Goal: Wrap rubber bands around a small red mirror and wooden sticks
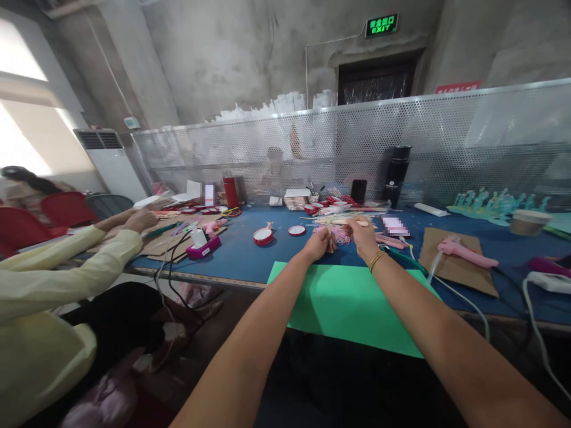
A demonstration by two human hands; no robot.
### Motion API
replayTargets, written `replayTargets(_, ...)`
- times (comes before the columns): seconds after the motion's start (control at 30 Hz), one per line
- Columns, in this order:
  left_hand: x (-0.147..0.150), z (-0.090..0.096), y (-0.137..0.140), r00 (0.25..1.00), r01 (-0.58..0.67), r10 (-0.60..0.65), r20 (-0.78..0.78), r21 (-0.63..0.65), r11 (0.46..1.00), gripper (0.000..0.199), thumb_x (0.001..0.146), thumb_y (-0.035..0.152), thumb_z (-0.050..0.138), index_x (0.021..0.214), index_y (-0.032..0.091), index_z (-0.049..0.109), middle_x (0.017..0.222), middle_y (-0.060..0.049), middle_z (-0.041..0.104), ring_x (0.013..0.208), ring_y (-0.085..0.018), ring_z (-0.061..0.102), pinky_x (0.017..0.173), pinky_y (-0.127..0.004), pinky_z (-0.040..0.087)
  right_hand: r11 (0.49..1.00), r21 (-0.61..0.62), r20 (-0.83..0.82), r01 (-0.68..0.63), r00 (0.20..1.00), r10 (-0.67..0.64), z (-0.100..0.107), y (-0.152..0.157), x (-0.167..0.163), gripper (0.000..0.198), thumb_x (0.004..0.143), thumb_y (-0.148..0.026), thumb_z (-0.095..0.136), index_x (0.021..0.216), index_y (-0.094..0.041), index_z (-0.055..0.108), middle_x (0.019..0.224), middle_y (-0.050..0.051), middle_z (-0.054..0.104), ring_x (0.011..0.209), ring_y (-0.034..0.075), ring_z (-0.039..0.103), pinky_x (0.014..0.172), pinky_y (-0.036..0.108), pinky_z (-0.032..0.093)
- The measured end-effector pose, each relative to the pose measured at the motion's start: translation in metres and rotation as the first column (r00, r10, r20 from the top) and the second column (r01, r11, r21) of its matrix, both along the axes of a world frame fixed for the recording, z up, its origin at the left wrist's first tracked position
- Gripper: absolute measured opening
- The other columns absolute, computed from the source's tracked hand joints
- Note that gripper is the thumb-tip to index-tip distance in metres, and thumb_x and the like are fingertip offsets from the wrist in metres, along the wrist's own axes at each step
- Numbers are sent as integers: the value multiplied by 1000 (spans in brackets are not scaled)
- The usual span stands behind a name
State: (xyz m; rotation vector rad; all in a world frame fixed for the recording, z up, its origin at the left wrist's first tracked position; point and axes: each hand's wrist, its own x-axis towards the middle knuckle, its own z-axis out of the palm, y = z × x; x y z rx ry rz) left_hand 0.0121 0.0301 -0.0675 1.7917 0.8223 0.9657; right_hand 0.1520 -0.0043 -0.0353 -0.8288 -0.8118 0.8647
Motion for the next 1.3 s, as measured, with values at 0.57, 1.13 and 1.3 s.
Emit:
replayTargets(0.57,1,10,-10,1000,-1,1,0,-14,1000,20,91,26,42,75,16,50,58,1,59,43,-8,51,48,-20,40,999,15,-3,-40,999,40,2,-1,3,19,59,-34,69,70,-21,60,52,-4,63,49,11,56,48,21,42)
replayTargets(1.13,-1,6,-8,999,-28,28,41,-4,1000,11,91,29,47,91,18,47,58,4,60,43,-7,51,46,-18,39,995,79,33,-53,998,51,3,-5,-2,18,59,-30,69,62,-21,54,50,-5,61,48,11,56,51,22,46)
replayTargets(1.3,1,11,-11,1000,-14,14,12,-12,1000,16,91,28,46,81,16,49,58,3,59,42,-6,50,47,-19,40,994,83,71,-69,995,63,-1,-2,-2,19,61,-31,70,64,-21,54,52,-4,62,50,11,57,52,22,46)
